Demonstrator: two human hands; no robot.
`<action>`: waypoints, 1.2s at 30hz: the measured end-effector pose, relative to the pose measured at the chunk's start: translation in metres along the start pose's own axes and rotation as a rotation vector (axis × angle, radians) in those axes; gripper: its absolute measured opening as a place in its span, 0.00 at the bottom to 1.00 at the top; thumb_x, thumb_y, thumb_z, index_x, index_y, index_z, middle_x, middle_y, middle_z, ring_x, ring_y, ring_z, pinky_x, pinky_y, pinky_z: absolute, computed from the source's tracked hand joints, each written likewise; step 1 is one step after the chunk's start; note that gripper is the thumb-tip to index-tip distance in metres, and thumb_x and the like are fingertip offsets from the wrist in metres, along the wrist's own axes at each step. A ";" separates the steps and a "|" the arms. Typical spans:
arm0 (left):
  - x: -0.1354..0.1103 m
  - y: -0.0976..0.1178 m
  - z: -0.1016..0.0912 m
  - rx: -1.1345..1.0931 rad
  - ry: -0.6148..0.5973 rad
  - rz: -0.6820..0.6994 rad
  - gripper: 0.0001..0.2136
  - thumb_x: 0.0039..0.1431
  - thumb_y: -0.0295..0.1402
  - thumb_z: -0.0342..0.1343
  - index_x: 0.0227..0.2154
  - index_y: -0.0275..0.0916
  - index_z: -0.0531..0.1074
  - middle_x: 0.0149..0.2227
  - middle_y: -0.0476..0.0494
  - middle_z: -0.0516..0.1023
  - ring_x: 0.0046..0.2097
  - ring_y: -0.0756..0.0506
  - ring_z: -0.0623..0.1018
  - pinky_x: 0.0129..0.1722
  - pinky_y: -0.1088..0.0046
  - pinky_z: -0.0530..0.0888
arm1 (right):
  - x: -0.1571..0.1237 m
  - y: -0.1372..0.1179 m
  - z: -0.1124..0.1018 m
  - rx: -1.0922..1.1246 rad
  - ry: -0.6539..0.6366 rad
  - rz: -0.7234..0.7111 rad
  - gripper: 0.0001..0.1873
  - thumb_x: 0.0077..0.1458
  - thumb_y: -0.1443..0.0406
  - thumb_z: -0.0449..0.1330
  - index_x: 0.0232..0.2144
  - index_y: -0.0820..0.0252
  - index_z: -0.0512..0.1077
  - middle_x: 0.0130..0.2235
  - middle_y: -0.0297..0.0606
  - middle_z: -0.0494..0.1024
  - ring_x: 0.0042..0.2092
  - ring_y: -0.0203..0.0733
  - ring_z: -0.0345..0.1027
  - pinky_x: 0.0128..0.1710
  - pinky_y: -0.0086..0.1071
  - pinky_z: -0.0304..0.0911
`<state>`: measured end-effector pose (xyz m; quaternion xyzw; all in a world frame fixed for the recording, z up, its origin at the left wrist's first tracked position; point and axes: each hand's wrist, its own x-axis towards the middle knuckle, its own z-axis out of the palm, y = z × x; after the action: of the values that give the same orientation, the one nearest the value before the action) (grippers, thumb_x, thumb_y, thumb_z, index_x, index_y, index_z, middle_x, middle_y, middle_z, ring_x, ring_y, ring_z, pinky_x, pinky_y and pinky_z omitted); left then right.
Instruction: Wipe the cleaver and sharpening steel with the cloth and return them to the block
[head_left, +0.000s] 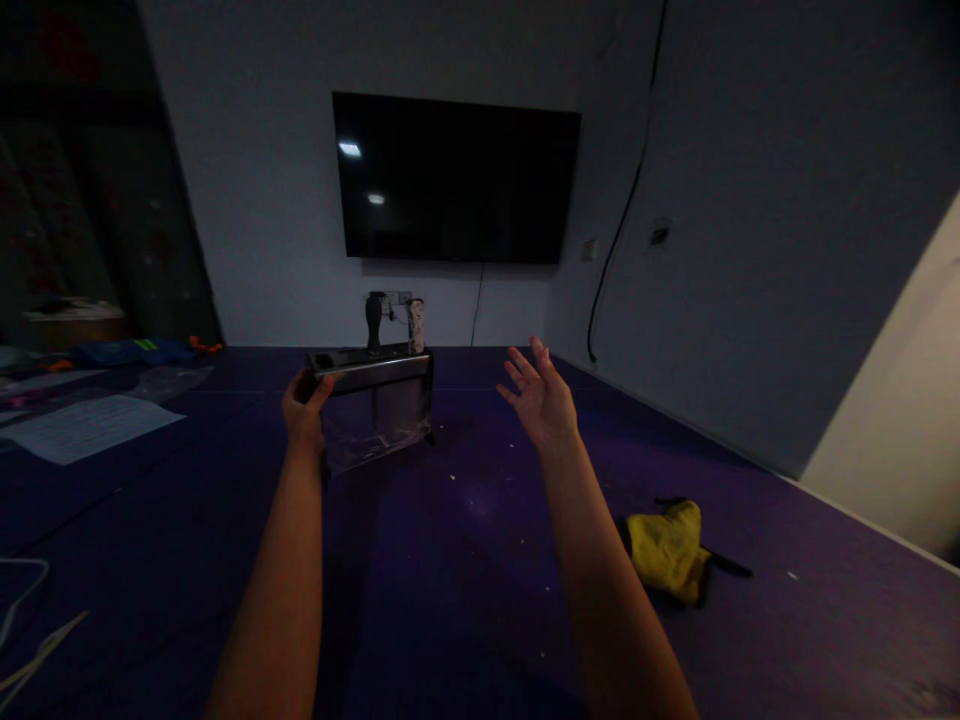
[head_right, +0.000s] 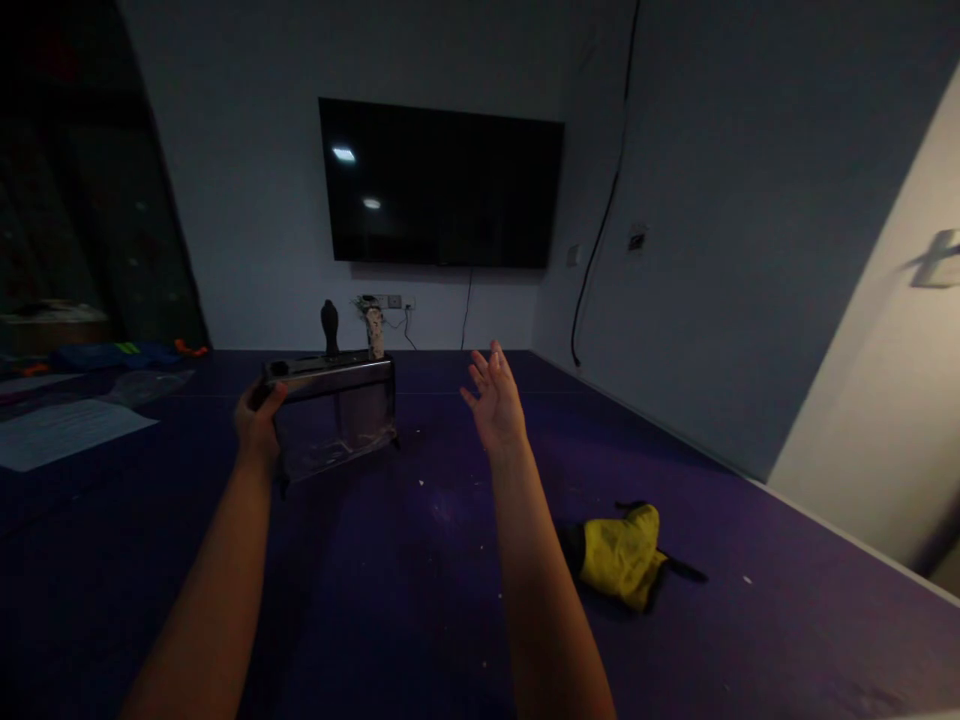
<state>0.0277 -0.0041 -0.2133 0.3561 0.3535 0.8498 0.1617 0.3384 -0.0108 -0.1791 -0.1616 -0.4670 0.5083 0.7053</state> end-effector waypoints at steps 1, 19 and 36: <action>0.001 -0.006 -0.004 0.010 0.034 0.011 0.29 0.30 0.41 0.67 0.39 0.34 0.70 0.39 0.41 0.75 0.45 0.44 0.74 0.49 0.66 0.68 | 0.001 -0.001 -0.002 0.000 0.001 -0.008 0.27 0.44 0.46 0.58 0.48 0.38 0.64 0.54 0.32 0.67 0.56 0.46 0.56 0.48 0.48 0.58; 0.019 -0.053 -0.044 0.177 0.272 0.082 0.33 0.29 0.41 0.68 0.43 0.32 0.68 0.42 0.39 0.74 0.44 0.42 0.74 0.46 0.64 0.72 | 0.002 -0.007 -0.010 0.024 -0.004 0.007 0.24 0.47 0.45 0.56 0.45 0.41 0.66 0.52 0.32 0.69 0.56 0.46 0.58 0.51 0.49 0.57; 0.010 -0.044 -0.046 0.248 0.188 0.066 0.35 0.33 0.44 0.66 0.47 0.33 0.66 0.49 0.34 0.70 0.51 0.39 0.71 0.52 0.62 0.67 | 0.001 -0.017 -0.013 0.019 -0.001 -0.028 0.22 0.46 0.43 0.56 0.41 0.45 0.69 0.50 0.32 0.71 0.53 0.45 0.62 0.49 0.45 0.61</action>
<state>-0.0113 0.0097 -0.2625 0.3038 0.4572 0.8341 0.0547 0.3589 -0.0136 -0.1736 -0.1482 -0.4647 0.5030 0.7135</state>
